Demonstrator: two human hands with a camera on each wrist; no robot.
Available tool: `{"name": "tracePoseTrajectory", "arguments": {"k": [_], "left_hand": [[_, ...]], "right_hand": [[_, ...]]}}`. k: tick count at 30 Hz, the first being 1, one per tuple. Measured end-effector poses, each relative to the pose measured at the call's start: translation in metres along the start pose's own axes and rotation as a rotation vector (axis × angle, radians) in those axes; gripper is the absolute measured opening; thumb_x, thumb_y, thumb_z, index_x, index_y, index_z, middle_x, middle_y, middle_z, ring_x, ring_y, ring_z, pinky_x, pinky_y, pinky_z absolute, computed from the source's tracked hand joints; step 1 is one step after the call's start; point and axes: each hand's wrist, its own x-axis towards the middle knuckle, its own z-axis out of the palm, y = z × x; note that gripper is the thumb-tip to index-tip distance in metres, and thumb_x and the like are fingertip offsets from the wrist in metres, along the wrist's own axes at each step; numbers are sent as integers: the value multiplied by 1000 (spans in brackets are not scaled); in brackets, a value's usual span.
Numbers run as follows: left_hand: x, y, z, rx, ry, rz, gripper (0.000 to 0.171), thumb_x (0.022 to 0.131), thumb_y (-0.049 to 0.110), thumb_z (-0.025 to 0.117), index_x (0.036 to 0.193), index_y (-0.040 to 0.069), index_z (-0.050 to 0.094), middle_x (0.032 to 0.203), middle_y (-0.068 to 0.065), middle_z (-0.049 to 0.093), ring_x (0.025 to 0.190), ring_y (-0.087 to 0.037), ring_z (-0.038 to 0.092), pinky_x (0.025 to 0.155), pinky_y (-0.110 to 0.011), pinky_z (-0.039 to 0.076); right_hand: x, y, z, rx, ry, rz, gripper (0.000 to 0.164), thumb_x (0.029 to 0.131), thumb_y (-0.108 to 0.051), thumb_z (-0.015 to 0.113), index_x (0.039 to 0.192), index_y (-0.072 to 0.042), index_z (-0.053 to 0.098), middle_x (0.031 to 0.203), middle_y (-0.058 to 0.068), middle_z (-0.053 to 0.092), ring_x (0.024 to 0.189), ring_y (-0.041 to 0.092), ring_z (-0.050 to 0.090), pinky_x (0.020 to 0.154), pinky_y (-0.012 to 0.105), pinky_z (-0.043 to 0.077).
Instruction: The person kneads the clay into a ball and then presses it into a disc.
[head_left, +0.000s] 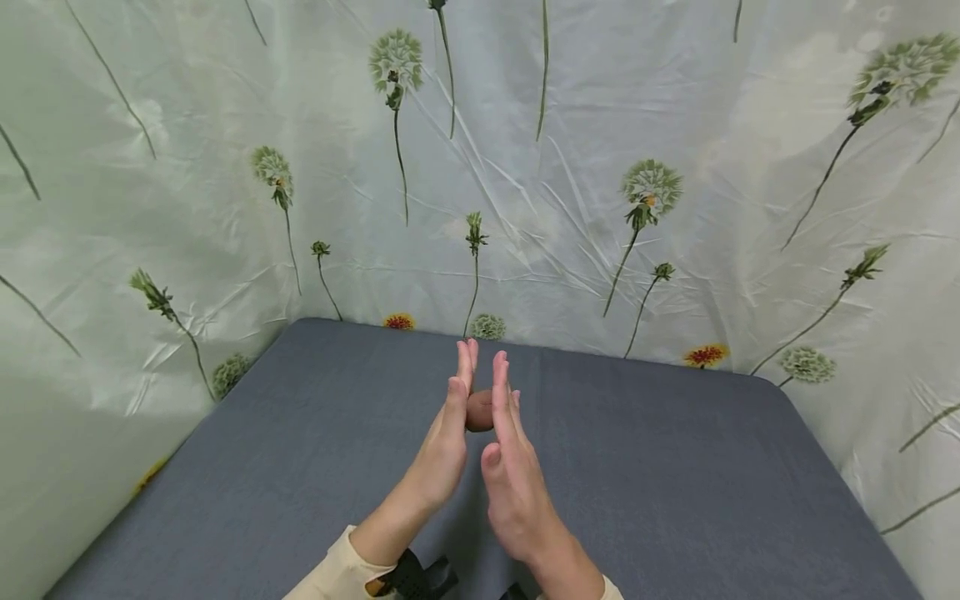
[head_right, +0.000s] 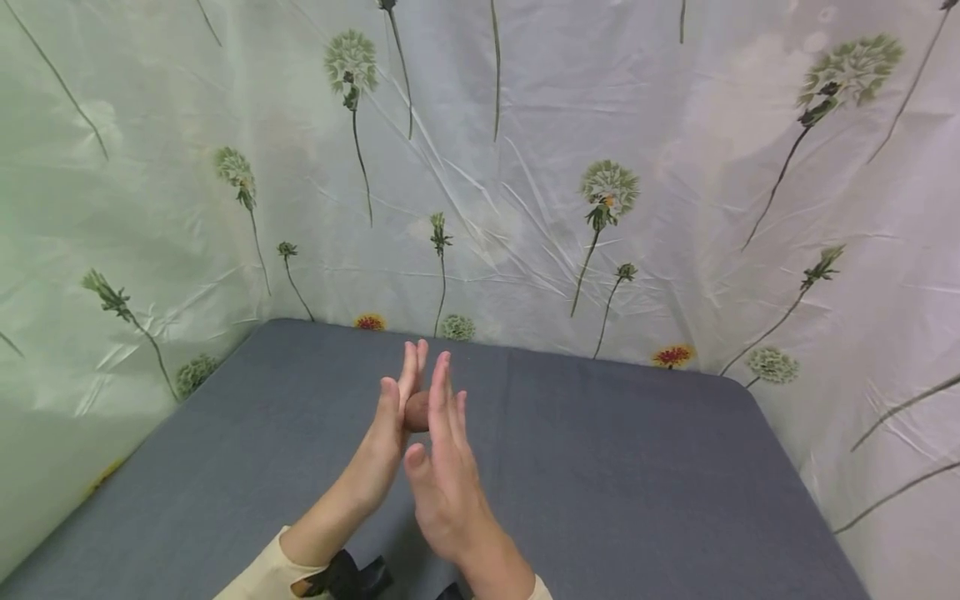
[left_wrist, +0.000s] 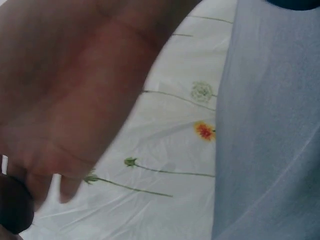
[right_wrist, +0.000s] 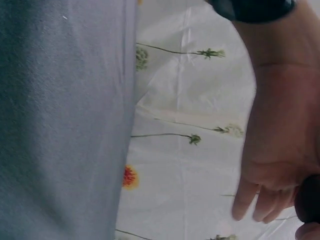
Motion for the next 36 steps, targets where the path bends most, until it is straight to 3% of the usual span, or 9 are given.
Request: {"name": "tracePoseTrajectory", "arguments": {"k": [8, 14, 17, 20, 23, 27, 31, 36], "left_hand": [[-8, -7, 26, -10, -147, -23, 70, 116, 55, 4, 169, 19, -22, 182, 5, -5, 169, -27, -5, 129, -73, -2], [-16, -5, 35, 4, -174, -53, 68, 116, 56, 7, 169, 25, -21, 180, 11, -9, 168, -23, -11, 130, -72, -4], [-17, 1, 33, 8, -146, -16, 64, 117, 51, 8, 170, 25, -17, 181, 9, -12, 168, -25, -15, 129, -73, -7], [-15, 5, 28, 23, -103, 19, 62, 118, 46, 7, 172, 23, -12, 181, 5, -13, 168, -27, -15, 128, -74, -7], [-11, 7, 19, 35, -47, 36, 60, 118, 43, 7, 173, 23, -8, 182, 6, -9, 169, -25, -13, 129, -73, -5], [-4, 7, 7, 32, 25, 37, 59, 118, 43, 7, 174, 26, -4, 182, 10, -1, 169, -21, -6, 130, -70, -3], [2, 5, -3, 1, 39, 29, 60, 118, 47, 6, 173, 26, -7, 182, 9, 2, 169, -20, -3, 132, -68, -2], [4, 1, -5, -24, 3, 8, 63, 118, 50, 9, 171, 26, -13, 182, 7, 2, 170, -21, -1, 131, -70, -3]], "right_hand": [[7, 2, -22, -18, 89, 21, 66, 119, -45, 10, 173, -9, 5, 183, 6, 4, 170, 20, 0, 134, 24, -3], [11, 15, -37, 145, 69, 179, 69, 117, -53, 6, 174, -13, 1, 183, 6, 3, 170, 29, 1, 131, 66, -3], [11, 21, -35, 206, 31, 245, 71, 116, -57, 4, 173, -15, -5, 183, 4, 1, 170, 31, -2, 128, 73, -4], [8, 23, -26, 223, -11, 247, 70, 116, -54, 4, 172, -16, -11, 183, 2, -3, 170, 29, -5, 131, 68, -4], [5, 20, -15, 221, -41, 215, 66, 118, -49, 8, 172, -17, -13, 182, -1, -7, 170, 24, -5, 136, 41, 0], [1, 12, -4, 186, -56, 165, 62, 120, -40, 14, 173, -19, -10, 182, -3, -8, 169, 18, -5, 129, 12, 2], [-2, 5, 3, 132, -55, 119, 61, 120, -37, 16, 173, -18, -8, 183, -2, -8, 169, 18, -7, 129, 12, 1], [-2, 0, 6, 53, -19, 34, 62, 120, -37, 13, 173, -11, -4, 183, 5, -7, 170, 25, -6, 131, 17, -4]]}}
